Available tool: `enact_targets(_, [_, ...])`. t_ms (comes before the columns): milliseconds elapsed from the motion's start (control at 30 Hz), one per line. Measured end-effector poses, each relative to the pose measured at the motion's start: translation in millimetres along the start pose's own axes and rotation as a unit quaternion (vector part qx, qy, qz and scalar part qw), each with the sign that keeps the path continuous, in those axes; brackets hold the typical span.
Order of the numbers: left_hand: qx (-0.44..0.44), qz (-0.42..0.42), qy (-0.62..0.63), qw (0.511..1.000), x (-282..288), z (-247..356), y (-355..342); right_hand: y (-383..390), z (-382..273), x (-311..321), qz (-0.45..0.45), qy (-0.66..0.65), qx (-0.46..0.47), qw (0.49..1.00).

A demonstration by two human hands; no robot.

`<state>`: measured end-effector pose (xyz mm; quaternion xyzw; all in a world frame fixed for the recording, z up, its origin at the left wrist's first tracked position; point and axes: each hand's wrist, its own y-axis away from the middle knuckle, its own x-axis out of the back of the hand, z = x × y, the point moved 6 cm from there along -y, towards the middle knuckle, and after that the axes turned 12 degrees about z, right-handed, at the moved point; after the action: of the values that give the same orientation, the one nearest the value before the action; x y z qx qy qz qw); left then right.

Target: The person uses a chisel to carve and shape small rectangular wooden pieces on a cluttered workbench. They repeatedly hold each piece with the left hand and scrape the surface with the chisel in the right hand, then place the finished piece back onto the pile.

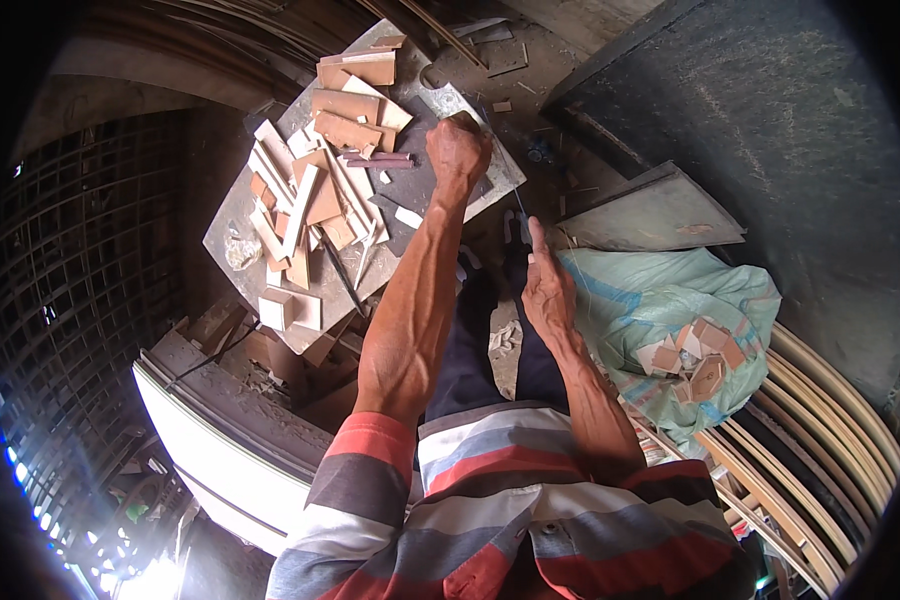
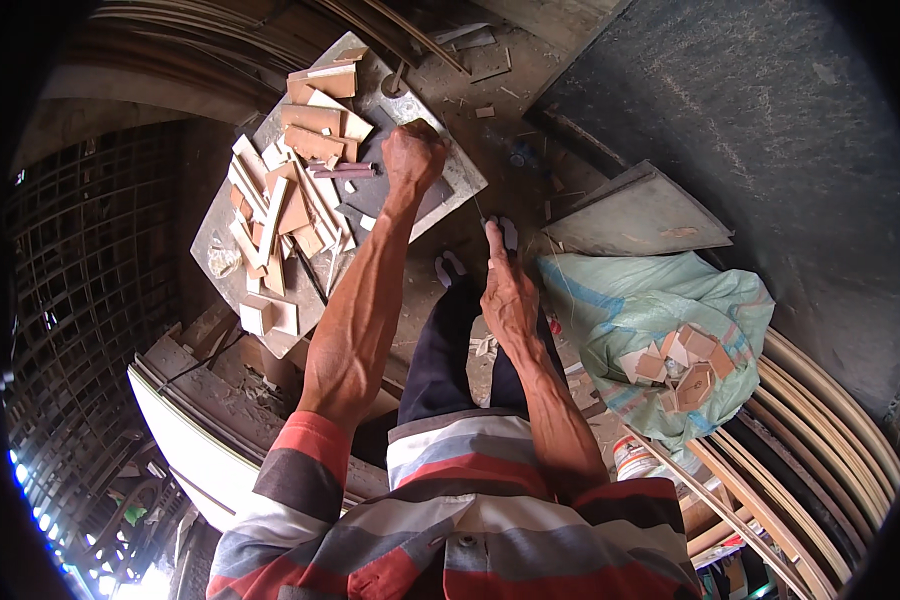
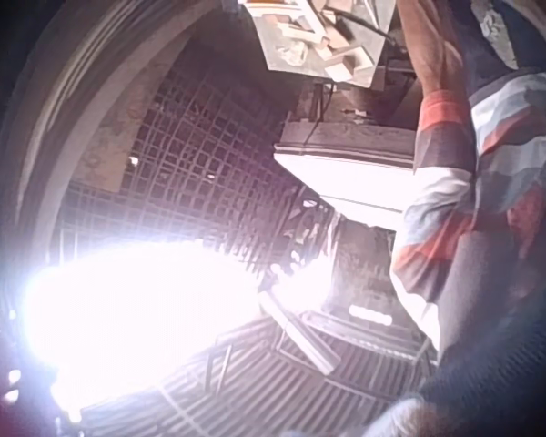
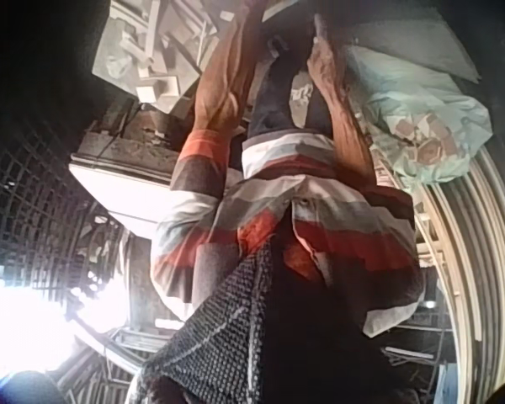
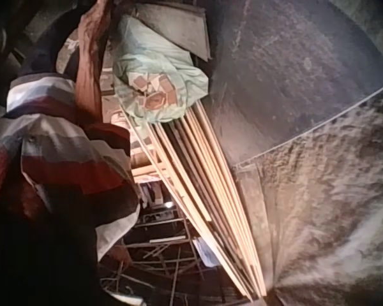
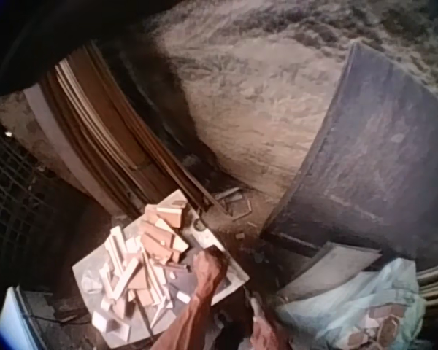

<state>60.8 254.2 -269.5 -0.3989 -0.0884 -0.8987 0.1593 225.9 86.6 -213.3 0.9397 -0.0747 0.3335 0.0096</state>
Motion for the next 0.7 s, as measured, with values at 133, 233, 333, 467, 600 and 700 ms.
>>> enact_targets(133, [-0.021,-0.001,-0.02,1.0,-4,3,-3,-43,2,-30,-0.033,0.027,0.024,0.999])
enact_targets(233, [0.007,-0.001,-0.012,1.0,-2,1,-1,-46,9,-37,-0.025,0.015,0.025,0.999])
enact_targets(333, [0.007,-0.008,-0.018,1.0,-2,-3,-2,-4,11,-17,-0.061,0.043,-0.008,0.997])
enact_targets(467, [0.008,-0.009,-0.018,1.0,-4,0,-2,-20,10,-24,-0.064,0.002,-0.034,0.997])
enact_targets(600, [0.015,-0.015,-0.015,1.0,-4,-4,-2,-31,4,-22,-0.003,-0.011,0.033,0.999])
enact_targets(700, [0.02,-0.015,-0.002,1.0,-3,-2,-5,-11,-1,-10,0.002,-0.009,0.008,1.0])
